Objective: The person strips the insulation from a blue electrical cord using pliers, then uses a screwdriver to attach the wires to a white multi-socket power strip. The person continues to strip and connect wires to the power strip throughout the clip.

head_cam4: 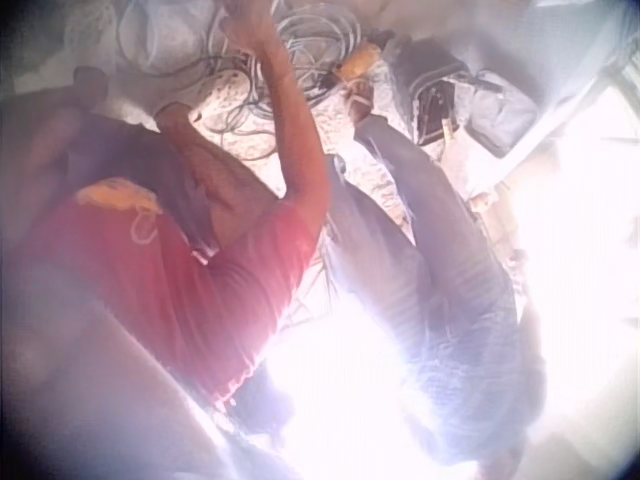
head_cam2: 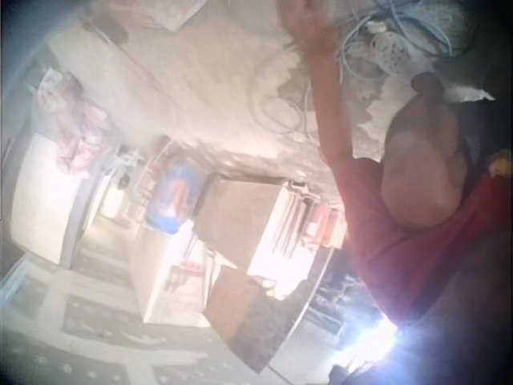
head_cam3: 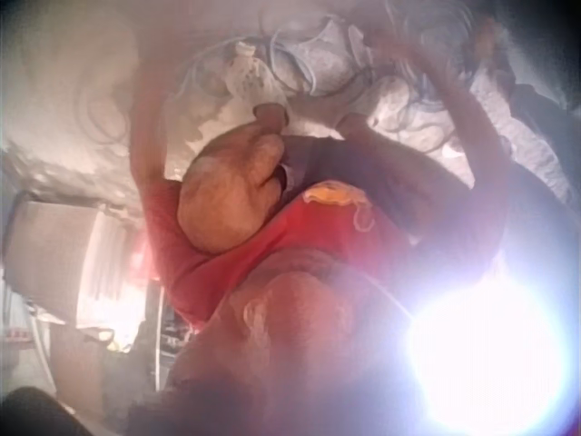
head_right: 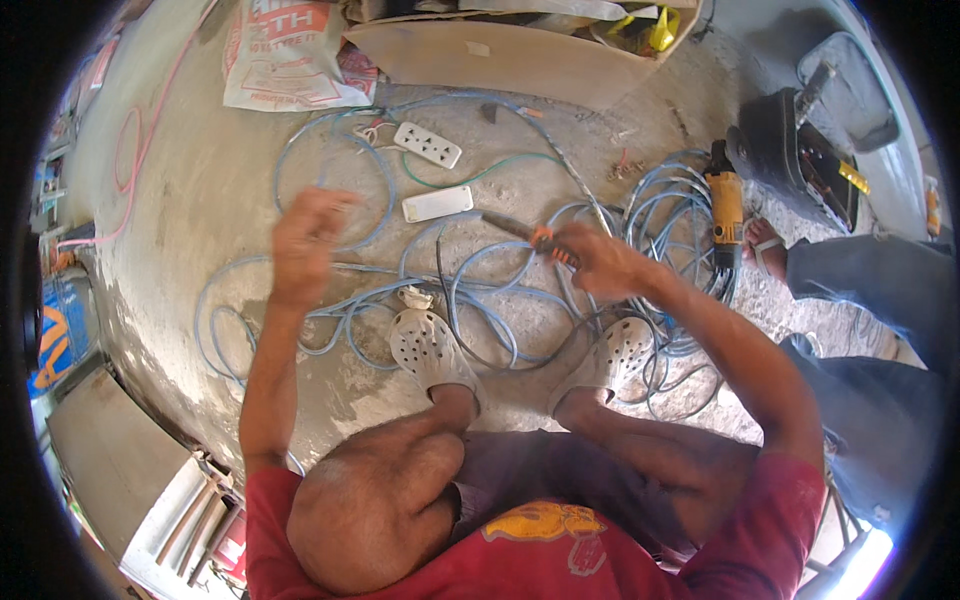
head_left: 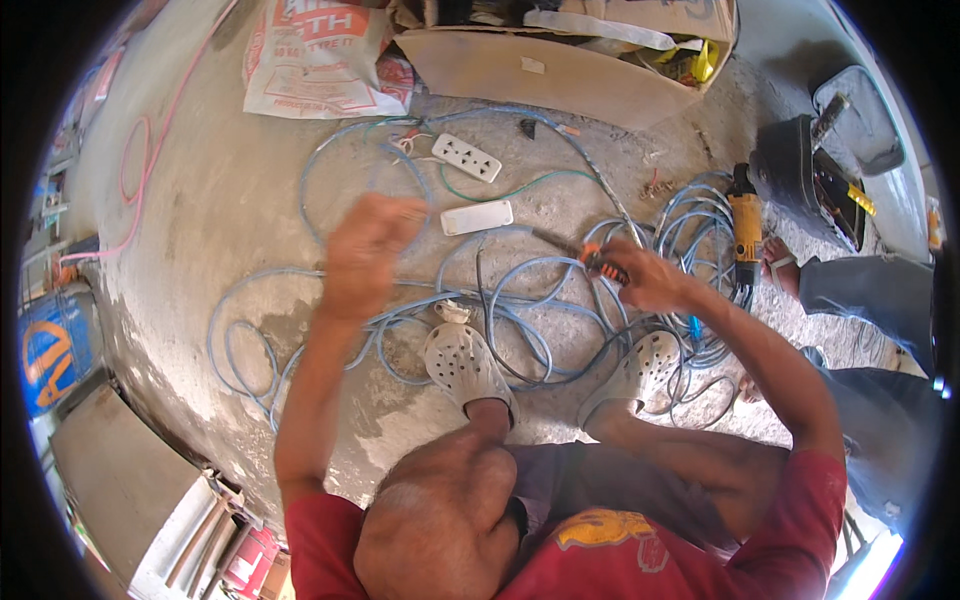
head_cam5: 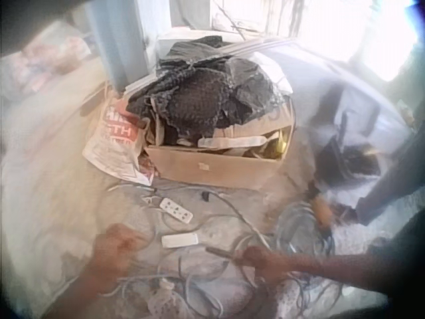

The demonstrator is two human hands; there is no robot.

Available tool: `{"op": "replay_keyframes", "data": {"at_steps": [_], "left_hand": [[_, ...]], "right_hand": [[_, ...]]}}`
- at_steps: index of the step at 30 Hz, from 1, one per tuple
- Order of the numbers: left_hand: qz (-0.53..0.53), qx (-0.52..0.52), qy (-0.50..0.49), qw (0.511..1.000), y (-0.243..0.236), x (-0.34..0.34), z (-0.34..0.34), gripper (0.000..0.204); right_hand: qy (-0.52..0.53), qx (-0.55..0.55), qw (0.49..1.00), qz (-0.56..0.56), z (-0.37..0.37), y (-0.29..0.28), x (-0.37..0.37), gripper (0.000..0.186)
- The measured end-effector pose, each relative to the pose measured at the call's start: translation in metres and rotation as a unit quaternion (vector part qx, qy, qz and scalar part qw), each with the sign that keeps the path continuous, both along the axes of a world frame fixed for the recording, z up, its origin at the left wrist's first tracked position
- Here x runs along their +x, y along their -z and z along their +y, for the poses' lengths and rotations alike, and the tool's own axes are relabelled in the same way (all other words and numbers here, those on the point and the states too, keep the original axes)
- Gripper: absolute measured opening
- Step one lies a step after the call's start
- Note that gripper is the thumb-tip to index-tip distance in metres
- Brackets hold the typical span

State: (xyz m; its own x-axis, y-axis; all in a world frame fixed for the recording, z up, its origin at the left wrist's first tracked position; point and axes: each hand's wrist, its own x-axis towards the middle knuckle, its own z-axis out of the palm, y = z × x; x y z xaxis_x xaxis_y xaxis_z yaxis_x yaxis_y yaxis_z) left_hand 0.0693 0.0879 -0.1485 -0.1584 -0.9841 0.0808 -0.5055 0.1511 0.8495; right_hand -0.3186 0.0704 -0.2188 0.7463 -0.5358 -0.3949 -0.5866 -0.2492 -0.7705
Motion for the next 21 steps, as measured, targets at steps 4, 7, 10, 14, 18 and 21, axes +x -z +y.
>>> {"op": "replay_keyframes", "data": {"at_steps": [4,7,10,14,18,21], "left_hand": [[0.302,0.017,-0.149,0.941,0.001,0.041,-0.004,0.024],[0.403,0.006,-0.131,0.906,0.004,0.052,-0.002,0.025],[0.405,-0.002,-0.128,0.905,0.007,0.040,0.003,0.022],[0.309,-0.044,-0.238,0.920,0.014,0.042,0.013,0.020],[0.235,0.012,-0.316,0.919,0.033,0.063,0.027,0.021],[0.301,0.065,-0.321,0.896,0.054,0.057,0.044,0.021]], "right_hand": [[-0.001,-0.204,0.962,0.182,-0.006,0.037,-0.021,0.039],[-0.041,-0.234,0.946,0.219,-0.008,0.049,-0.029,0.036],[-0.071,-0.292,0.923,0.240,-0.003,0.046,-0.027,0.029],[0.081,-0.178,0.981,0.005,-0.017,-0.022,0.022,0.025],[0.072,-0.062,0.955,-0.281,-0.016,-0.158,0.089,0.035],[0.103,-0.056,0.929,-0.352,0.013,-0.213,0.113,0.028]]}}
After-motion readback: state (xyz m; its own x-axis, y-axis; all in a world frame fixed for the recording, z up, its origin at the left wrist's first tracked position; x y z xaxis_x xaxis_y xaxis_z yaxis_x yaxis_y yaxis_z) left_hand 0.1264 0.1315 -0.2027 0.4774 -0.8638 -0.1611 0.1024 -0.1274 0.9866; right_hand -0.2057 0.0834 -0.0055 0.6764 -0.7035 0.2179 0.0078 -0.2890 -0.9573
